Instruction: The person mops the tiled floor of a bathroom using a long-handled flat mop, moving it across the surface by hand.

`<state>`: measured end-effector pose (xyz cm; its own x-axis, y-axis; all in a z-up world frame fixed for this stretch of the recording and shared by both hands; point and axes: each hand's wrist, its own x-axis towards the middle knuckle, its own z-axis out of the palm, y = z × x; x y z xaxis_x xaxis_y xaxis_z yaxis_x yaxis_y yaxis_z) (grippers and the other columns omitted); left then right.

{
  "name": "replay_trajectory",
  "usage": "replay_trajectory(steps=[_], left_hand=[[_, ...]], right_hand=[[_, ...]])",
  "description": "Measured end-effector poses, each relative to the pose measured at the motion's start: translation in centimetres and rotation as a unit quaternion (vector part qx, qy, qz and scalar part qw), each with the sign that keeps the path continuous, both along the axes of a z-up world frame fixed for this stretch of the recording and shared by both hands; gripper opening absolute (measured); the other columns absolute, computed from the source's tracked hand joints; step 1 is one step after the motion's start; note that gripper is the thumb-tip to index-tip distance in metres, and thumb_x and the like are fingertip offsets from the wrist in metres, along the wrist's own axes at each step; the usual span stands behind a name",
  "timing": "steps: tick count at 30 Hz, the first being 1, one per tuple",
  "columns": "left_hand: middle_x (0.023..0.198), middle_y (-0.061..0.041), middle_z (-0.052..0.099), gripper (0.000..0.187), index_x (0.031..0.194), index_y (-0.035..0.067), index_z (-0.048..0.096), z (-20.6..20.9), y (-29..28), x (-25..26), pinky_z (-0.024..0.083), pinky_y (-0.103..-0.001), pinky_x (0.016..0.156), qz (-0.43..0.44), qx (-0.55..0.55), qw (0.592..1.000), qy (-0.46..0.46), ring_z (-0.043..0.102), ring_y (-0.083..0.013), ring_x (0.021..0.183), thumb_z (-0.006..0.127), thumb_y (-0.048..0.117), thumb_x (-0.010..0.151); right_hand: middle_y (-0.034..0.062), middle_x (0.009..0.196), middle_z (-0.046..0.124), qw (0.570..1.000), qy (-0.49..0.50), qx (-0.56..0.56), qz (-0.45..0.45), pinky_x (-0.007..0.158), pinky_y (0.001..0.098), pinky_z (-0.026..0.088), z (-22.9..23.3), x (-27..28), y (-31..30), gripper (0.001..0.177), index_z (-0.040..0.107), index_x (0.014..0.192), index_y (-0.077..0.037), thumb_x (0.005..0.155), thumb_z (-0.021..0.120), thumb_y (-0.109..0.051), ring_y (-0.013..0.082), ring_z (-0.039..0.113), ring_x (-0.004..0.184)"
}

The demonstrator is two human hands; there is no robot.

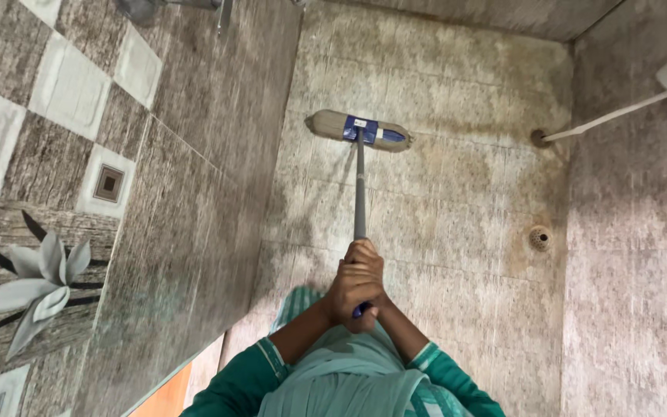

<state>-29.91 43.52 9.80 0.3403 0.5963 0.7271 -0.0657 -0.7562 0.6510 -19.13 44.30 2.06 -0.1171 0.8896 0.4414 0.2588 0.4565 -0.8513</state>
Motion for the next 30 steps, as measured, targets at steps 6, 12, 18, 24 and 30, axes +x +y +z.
replay_trajectory(steps=[6, 12, 18, 24, 30], left_hand=[[0.080, -0.017, 0.063, 0.017, 0.082, 0.001, 0.062, -8.5, 1.2, -1.0, 0.050, -0.045, 0.076, -0.021, -0.014, 0.992, 0.123, 0.063, -0.0367, 0.079, 0.063, 0.013, 0.070], [0.089, -0.015, 0.065, 0.019, 0.088, 0.003, 0.062, -9.6, -2.5, -3.4, 0.051, -0.044, 0.084, 0.007, -0.017, 0.994, 0.108, 0.064, -0.0360, 0.089, 0.062, 0.010, 0.070], [0.084, -0.017, 0.061, 0.017, 0.085, 0.003, 0.061, -5.1, -14.1, -10.0, 0.050, -0.044, 0.082, -0.034, -0.072, 0.992, 0.095, 0.061, -0.0367, 0.083, 0.064, 0.011, 0.071], [0.084, -0.014, 0.062, 0.020, 0.086, 0.005, 0.060, 2.0, -25.4, -11.5, 0.049, -0.044, 0.083, -0.087, -0.110, 0.986, 0.086, 0.063, -0.0339, 0.083, 0.063, 0.020, 0.073], [0.079, -0.014, 0.059, 0.017, 0.079, 0.006, 0.060, 1.9, -30.3, -12.1, 0.048, -0.044, 0.079, -0.117, -0.042, 0.991, 0.049, 0.061, -0.0342, 0.077, 0.068, 0.021, 0.076]], right_hand=[[0.0064, 0.075, 0.055, 0.995, -0.078, 0.029, 0.061, 0.074, 0.0393, 0.045, -8.2, 1.9, 3.6, 0.019, 0.054, 0.075, -0.008, 0.072, 0.072, -0.003, 0.0277, 0.055, 0.076], [0.0078, 0.075, 0.049, 0.997, -0.053, 0.022, 0.041, 0.074, 0.0394, 0.043, -7.1, -1.0, -0.4, 0.023, 0.050, 0.077, -0.006, 0.078, 0.072, 0.001, 0.0267, 0.050, 0.077], [0.0057, 0.075, 0.051, 0.997, -0.003, -0.067, 0.037, 0.074, 0.0373, 0.045, -1.4, -7.4, -13.2, 0.019, 0.051, 0.076, -0.006, 0.078, 0.068, 0.001, 0.0225, 0.051, 0.080], [0.0051, 0.080, 0.053, 0.997, 0.009, -0.070, 0.016, 0.076, 0.0369, 0.047, 4.1, -9.5, -25.4, 0.013, 0.054, 0.079, -0.005, 0.081, 0.066, -0.008, 0.0217, 0.053, 0.083], [0.0045, 0.086, 0.055, 0.998, 0.036, -0.048, 0.024, 0.077, 0.0358, 0.050, 2.3, -10.0, -31.7, 0.011, 0.057, 0.083, -0.006, 0.085, 0.064, -0.014, 0.0210, 0.056, 0.086]])
